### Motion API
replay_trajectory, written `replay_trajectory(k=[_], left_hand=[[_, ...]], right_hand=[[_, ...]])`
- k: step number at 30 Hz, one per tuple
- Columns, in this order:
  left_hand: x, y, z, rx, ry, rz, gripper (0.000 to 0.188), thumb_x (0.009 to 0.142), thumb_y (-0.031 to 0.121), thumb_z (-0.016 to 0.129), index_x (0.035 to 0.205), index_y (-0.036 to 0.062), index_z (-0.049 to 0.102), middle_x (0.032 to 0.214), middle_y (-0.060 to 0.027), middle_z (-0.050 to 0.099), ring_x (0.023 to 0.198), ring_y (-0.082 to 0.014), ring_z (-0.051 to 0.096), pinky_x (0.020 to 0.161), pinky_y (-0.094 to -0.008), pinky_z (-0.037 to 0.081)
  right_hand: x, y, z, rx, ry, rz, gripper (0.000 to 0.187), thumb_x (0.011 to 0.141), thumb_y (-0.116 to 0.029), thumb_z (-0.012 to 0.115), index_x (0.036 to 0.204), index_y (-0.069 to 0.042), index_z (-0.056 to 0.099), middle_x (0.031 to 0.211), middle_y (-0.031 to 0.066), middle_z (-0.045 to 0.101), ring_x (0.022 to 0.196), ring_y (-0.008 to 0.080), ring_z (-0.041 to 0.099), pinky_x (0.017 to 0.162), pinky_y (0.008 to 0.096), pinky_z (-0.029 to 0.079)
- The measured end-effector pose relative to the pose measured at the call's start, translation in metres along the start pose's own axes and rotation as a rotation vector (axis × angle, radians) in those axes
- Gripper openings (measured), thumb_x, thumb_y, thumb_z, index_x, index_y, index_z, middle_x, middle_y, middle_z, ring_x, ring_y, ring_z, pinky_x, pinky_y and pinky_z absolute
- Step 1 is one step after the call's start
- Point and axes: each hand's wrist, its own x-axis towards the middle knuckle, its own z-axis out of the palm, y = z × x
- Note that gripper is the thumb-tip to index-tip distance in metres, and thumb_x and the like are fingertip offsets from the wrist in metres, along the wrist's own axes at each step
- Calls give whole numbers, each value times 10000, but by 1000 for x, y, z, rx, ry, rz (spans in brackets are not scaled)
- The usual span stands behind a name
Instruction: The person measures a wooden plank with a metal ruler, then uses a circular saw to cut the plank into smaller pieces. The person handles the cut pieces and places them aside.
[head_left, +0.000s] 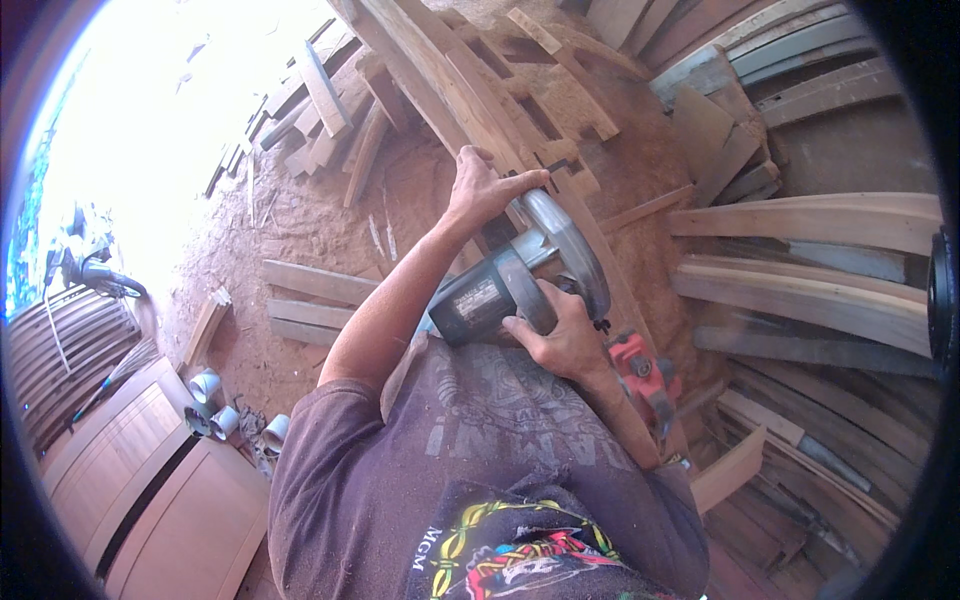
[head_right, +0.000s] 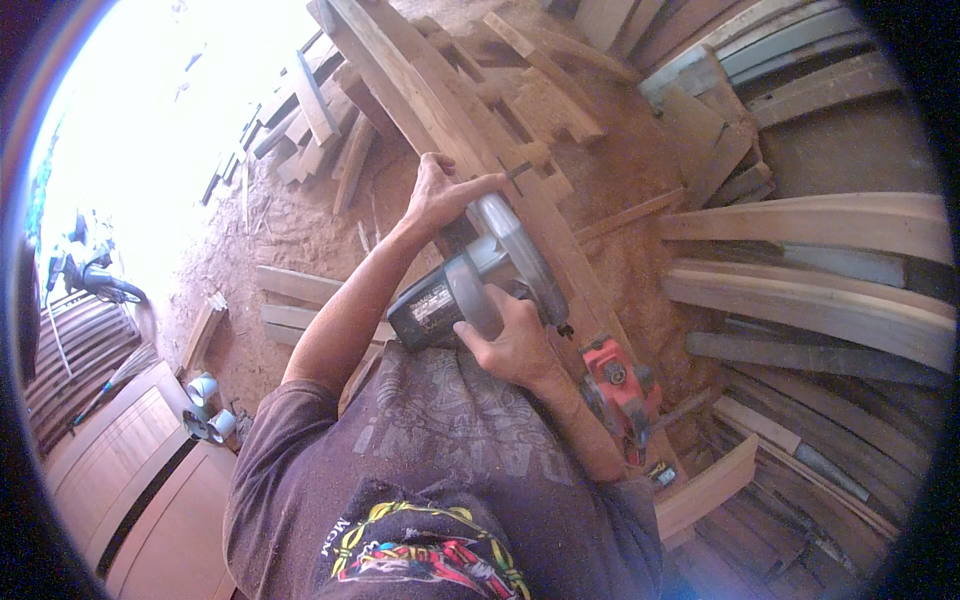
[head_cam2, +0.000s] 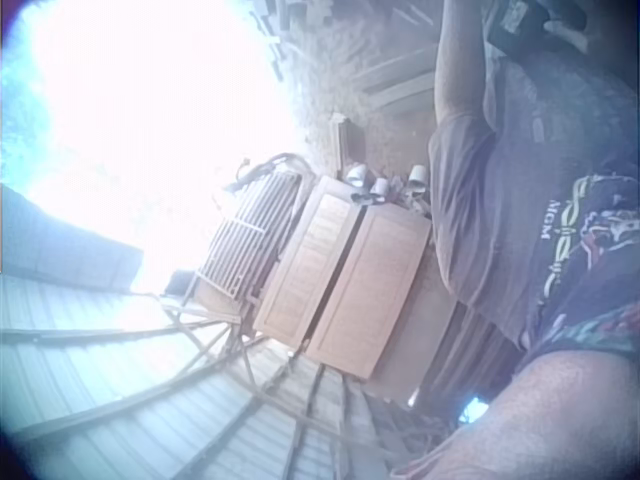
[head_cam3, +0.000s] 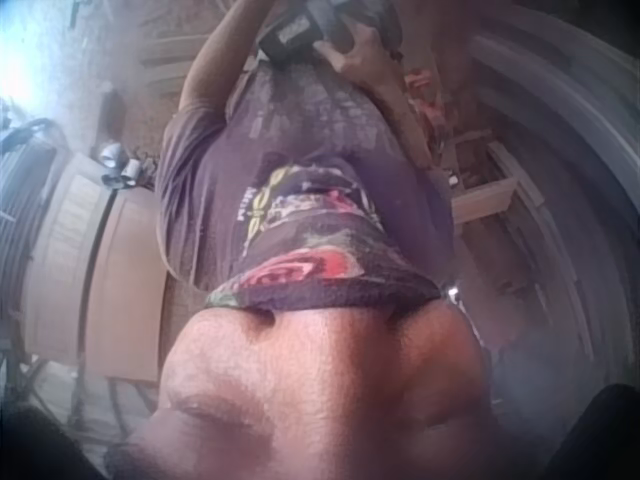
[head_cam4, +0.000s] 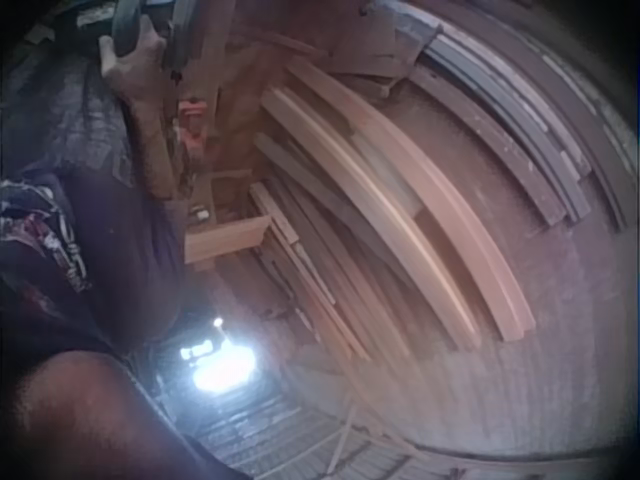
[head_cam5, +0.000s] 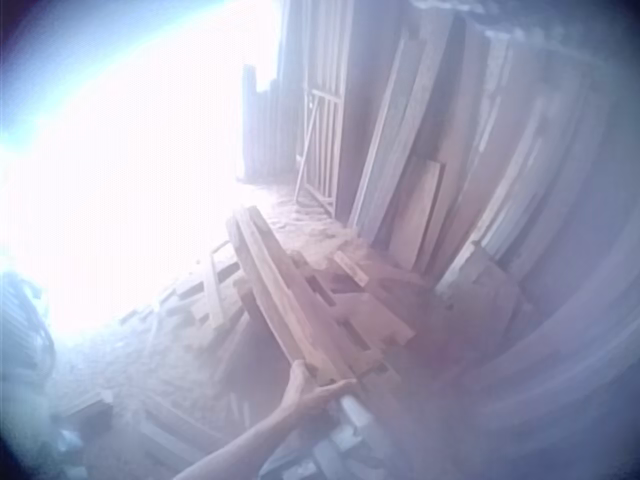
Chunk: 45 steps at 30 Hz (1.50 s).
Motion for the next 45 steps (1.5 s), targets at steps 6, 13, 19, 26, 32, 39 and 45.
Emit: replay_trajectory(k=[6,13,19,26,32,39,45], left_hand=[[1,3,-3,6,7,-19,1171,704,649,976,1381,-151,452,1337,-301,543,1275,-397,624,1040,-436,568],[4,3,-9,-10,-10,-33,1162,714,642,972,1395,-144,452,1313,-312,574,1256,-396,642,1036,-434,573],[9,-2,-10,-42,-18,-29,1162,721,640,970,1403,-139,441,1303,-320,589,1255,-403,651,1044,-442,571],[14,-2,-13,-24,-1,-30,1175,723,642,970,1410,-143,429,1283,-316,609,1227,-400,672,1029,-427,576],[12,5,-18,-32,-17,-40,1199,717,650,971,1420,-150,419,1292,-330,619,1232,-396,676,1026,-419,581],[19,-3,-19,-56,-21,-40,1241,705,674,970,1440,-150,406,1328,-372,616,1281,-421,664,1070,-434,566],[21,-2,-22,-28,-3,-41,1271,693,686,968,1454,-162,404,1343,-359,617,1284,-418,662,1082,-433,553]], right_hand=[[4,-4,0,3,-12,16,361,913,-134,817,1217,26,705,952,162,760,897,247,742,822,378,582],[9,-10,0,-30,-24,13,368,912,-141,811,1222,26,702,974,192,770,928,282,762,845,399,590],[12,-7,3,-34,-10,-25,373,919,-131,804,1239,32,701,958,160,769,892,219,749,840,368,585],[19,-14,3,-3,-21,22,369,899,-151,819,1217,-6,703,1018,255,773,1031,414,782,874,461,601],[22,-16,4,-2,-13,11,361,901,-150,819,1209,-3,702,1012,255,773,1020,414,782,868,469,601],[24,-14,5,-36,-38,24,363,941,-150,793,1252,13,703,994,167,772,929,229,752,853,375,579],[28,-17,7,-19,-16,3,350,933,-146,799,1232,11,710,985,164,770,916,226,749,845,376,579]])
